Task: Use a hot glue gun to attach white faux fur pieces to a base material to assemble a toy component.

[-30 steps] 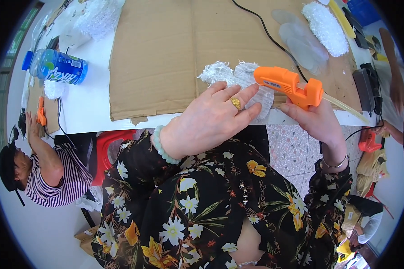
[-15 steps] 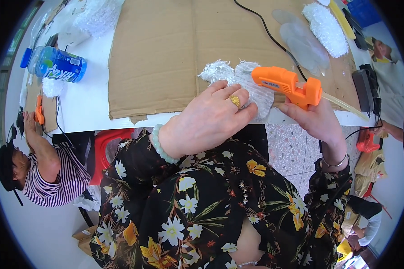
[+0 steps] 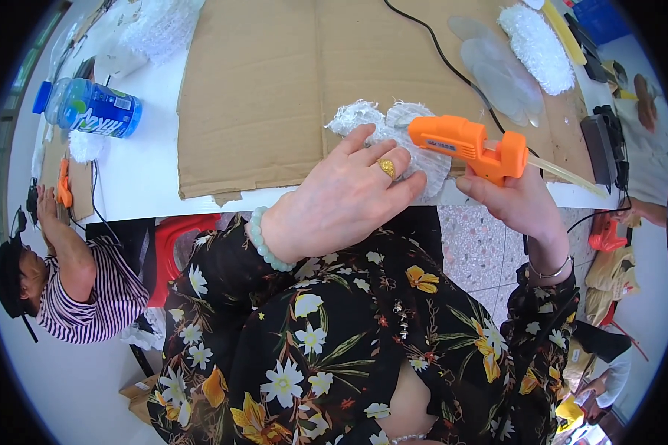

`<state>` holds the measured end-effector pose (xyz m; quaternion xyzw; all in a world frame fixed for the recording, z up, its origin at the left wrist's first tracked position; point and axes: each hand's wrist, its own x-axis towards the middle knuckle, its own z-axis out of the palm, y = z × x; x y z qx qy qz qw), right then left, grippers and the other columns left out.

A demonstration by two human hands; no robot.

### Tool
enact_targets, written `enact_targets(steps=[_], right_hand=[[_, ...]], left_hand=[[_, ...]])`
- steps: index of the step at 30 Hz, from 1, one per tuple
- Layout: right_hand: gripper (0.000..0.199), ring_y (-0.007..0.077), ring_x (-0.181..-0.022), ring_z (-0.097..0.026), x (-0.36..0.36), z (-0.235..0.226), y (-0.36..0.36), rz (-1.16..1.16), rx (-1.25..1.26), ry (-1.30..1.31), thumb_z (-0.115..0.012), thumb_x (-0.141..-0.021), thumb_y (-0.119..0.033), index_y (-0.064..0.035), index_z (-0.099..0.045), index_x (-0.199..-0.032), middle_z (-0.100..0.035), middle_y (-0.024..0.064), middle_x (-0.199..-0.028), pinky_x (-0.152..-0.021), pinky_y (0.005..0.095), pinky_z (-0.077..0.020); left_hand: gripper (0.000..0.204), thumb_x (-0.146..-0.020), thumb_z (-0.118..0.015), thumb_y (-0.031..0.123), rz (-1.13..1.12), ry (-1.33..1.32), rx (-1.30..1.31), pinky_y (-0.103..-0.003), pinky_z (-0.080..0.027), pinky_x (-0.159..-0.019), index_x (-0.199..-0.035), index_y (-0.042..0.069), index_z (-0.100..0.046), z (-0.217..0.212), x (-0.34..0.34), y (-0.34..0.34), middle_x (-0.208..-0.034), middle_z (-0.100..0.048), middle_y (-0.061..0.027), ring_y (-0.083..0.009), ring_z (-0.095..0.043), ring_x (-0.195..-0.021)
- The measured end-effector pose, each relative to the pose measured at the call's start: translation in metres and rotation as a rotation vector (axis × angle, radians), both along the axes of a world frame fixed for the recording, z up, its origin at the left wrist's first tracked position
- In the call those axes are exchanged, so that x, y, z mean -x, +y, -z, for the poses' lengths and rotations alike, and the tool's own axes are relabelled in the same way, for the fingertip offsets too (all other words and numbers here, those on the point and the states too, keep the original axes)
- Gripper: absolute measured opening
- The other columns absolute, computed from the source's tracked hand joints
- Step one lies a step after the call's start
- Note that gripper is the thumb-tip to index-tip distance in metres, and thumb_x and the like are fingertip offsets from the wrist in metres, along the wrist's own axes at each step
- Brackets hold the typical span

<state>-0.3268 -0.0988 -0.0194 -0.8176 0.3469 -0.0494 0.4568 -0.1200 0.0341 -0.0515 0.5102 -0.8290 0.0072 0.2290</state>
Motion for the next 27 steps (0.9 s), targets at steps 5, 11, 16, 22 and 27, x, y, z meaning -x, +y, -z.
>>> enact_targets(steps=[5,11,16,22,27], right_hand=[[0.02,0.0016,-0.052,-0.042,0.003,-0.002,-0.002,0.078,0.0,-0.048,-0.069,-0.081,-0.018,-0.0061,-0.055,-0.089,-0.048,-0.006,-0.064,-0.046,0.0185,-0.0334],[0.021,0.0015,-0.051,-0.042,0.0,-0.005,-0.002,0.054,0.106,-0.053,-0.07,-0.081,-0.018,-0.0061,-0.055,-0.089,-0.048,-0.006,-0.064,-0.044,0.0186,-0.033],[0.021,0.0017,-0.051,-0.042,0.003,-0.001,-0.004,0.048,0.146,-0.062,-0.07,-0.081,-0.019,-0.0056,-0.055,-0.089,-0.049,-0.0058,-0.064,-0.045,0.0188,-0.0332],[0.022,0.0024,-0.052,-0.042,0.01,-0.005,-0.008,0.124,0.043,0.033,-0.07,-0.08,-0.018,-0.0054,-0.055,-0.089,-0.048,-0.0056,-0.065,-0.045,0.0195,-0.0332],[0.021,0.0026,-0.051,-0.042,0.015,-0.005,-0.009,0.082,0.092,0.02,-0.07,-0.08,-0.018,-0.0056,-0.055,-0.088,-0.048,-0.0057,-0.065,-0.045,0.0194,-0.0332]], left_hand=[[0.033,-0.073,-0.061,0.008,-0.033,-0.066,0.039,-0.049,-0.036,-0.099,-0.106,0.011,-0.057,0.002,0.001,0.001,-0.103,-0.055,-0.0075,-0.0227,-0.059,-0.097],[0.028,-0.075,-0.056,0.01,-0.008,-0.067,0.098,-0.051,-0.036,-0.098,-0.102,0.006,-0.058,0.005,0.0,-0.002,-0.096,-0.057,-0.0104,-0.0257,-0.059,-0.098],[0.027,-0.075,-0.055,0.01,-0.009,-0.054,0.103,-0.051,-0.036,-0.097,-0.102,0.006,-0.058,0.005,0.0,-0.002,-0.096,-0.057,-0.0104,-0.0251,-0.059,-0.098],[0.027,-0.076,-0.055,0.011,-0.014,-0.067,0.106,-0.051,-0.036,-0.097,-0.102,0.007,-0.058,0.006,0.0,-0.002,-0.097,-0.057,-0.0099,-0.024,-0.06,-0.096],[0.027,-0.076,-0.055,0.01,-0.021,-0.087,0.099,-0.05,-0.036,-0.097,-0.103,0.007,-0.057,0.004,0.003,-0.002,-0.097,-0.058,-0.0094,-0.0234,-0.06,-0.094]])
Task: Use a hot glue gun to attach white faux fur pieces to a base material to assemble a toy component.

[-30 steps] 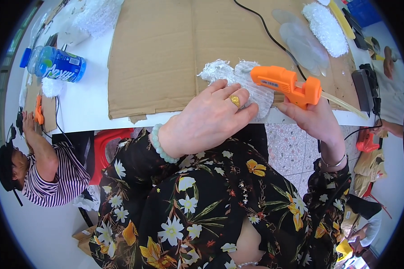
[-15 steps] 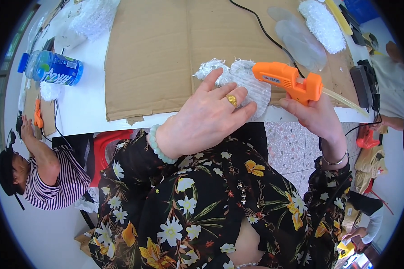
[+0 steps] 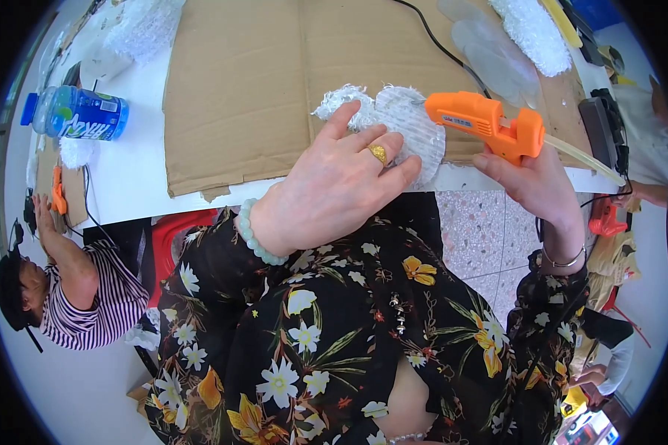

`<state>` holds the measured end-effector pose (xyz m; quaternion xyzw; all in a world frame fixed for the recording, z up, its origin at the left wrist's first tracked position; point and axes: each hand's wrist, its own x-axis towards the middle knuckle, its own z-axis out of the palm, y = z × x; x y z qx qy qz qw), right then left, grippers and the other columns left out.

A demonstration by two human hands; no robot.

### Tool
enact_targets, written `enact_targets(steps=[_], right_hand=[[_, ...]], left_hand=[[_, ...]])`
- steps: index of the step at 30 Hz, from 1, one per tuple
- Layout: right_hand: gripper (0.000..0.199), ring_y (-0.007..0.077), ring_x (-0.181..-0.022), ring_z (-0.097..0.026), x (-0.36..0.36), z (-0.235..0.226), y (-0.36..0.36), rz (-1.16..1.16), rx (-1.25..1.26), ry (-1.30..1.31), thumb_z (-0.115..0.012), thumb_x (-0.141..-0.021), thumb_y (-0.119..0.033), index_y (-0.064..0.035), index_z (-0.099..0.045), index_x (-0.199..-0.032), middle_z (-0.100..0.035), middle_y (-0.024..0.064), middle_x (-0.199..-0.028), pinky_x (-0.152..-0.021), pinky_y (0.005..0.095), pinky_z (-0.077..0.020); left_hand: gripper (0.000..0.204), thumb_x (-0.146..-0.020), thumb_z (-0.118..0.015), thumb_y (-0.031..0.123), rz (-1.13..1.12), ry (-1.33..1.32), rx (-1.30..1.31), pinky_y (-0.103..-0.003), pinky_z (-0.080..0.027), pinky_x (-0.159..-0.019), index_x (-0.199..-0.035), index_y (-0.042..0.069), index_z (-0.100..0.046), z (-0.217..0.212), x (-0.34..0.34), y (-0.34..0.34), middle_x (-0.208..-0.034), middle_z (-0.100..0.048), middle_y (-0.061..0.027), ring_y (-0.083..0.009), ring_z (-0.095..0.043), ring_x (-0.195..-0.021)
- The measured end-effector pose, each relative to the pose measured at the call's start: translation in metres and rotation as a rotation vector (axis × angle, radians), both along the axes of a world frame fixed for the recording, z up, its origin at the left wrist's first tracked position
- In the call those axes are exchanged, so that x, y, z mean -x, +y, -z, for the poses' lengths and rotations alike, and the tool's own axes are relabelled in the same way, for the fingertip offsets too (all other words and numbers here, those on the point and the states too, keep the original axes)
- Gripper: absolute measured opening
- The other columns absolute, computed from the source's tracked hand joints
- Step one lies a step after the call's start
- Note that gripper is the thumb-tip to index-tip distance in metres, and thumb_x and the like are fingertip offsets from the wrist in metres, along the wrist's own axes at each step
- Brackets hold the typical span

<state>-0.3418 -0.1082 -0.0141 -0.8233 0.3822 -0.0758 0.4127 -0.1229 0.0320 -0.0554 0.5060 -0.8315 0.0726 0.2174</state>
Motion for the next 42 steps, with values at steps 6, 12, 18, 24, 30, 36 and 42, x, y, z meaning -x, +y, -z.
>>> enact_targets(steps=[6,12,18,24,30,36,42], right_hand=[[0.023,0.0045,-0.06,-0.048,0.012,-0.003,-0.005,0.066,-0.103,-0.078,-0.07,-0.08,-0.017,-0.0039,-0.055,-0.093,-0.053,-0.002,-0.072,-0.052,0.0202,-0.0383],[0.027,0.0195,-0.08,-0.064,-0.023,0.004,0.02,0.217,-0.371,-0.652,-0.053,-0.09,-0.019,0.0026,-0.054,-0.105,-0.061,0.0097,-0.091,-0.069,0.0317,-0.0532],[0.024,0.0257,-0.089,-0.064,-0.057,0.032,0.031,0.271,-0.604,-1.032,-0.05,-0.093,-0.016,0.0039,-0.054,-0.106,-0.061,0.0134,-0.094,-0.079,0.0418,-0.0559],[0.023,0.0256,-0.088,-0.064,-0.063,0.043,0.028,0.285,-0.64,-1.071,-0.051,-0.092,-0.014,0.0047,-0.054,-0.105,-0.061,0.0138,-0.093,-0.079,0.0434,-0.0562],[0.024,0.0265,-0.087,-0.064,-0.065,0.043,0.024,0.311,-0.653,-1.09,-0.053,-0.091,-0.015,0.0047,-0.054,-0.106,-0.062,0.0146,-0.093,-0.079,0.0437,-0.0562],[0.026,0.0262,-0.088,-0.064,-0.067,0.044,0.026,0.329,-0.692,-1.123,-0.054,-0.091,-0.016,0.0044,-0.054,-0.107,-0.061,0.0142,-0.094,-0.079,0.0446,-0.056],[0.027,0.0256,-0.092,-0.063,-0.064,0.05,0.024,0.373,-0.689,-1.141,-0.054,-0.092,-0.018,0.0035,-0.054,-0.108,-0.061,0.0135,-0.096,-0.08,0.045,-0.0555]], left_hand=[[0.035,-0.071,-0.064,0.003,-0.026,0.086,-0.068,-0.051,-0.038,-0.096,-0.104,0.012,-0.06,0.0,-0.002,-0.002,-0.107,-0.06,-0.0081,-0.0236,-0.062,-0.094],[0.031,-0.073,-0.061,-0.001,-0.009,0.411,-0.022,-0.045,-0.045,-0.087,-0.102,0.009,-0.062,-0.012,-0.018,-0.015,-0.099,-0.061,-0.0113,-0.0256,-0.062,-0.079],[0.023,-0.079,-0.058,0.003,-0.223,0.453,0.099,-0.036,-0.048,-0.067,-0.101,0.007,-0.064,-0.021,-0.042,-0.04,-0.085,-0.065,-0.0089,-0.0257,-0.06,-0.073],[0.024,-0.076,-0.062,0.014,-0.326,0.333,-0.228,-0.038,-0.048,-0.068,-0.099,0.007,-0.063,-0.028,-0.048,-0.067,-0.079,-0.066,-0.0085,-0.0263,-0.061,-0.072],[0.026,-0.077,-0.061,0.004,-0.352,0.443,-0.506,-0.027,-0.047,-0.069,-0.103,0.003,-0.06,-0.03,-0.047,-0.088,-0.075,-0.063,-0.0054,-0.0136,-0.059,-0.072],[0.024,-0.074,-0.057,0.003,-0.251,0.571,-0.357,-0.033,-0.049,-0.061,-0.098,0.004,-0.062,-0.027,-0.048,-0.084,-0.071,-0.064,-0.0093,-0.0244,-0.062,-0.067],[0.02,-0.073,-0.059,0.001,-0.041,0.202,0.047,-0.037,-0.049,-0.071,-0.092,0.005,-0.061,-0.008,-0.041,-0.073,-0.064,-0.06,-0.0083,-0.0283,-0.061,-0.075]])
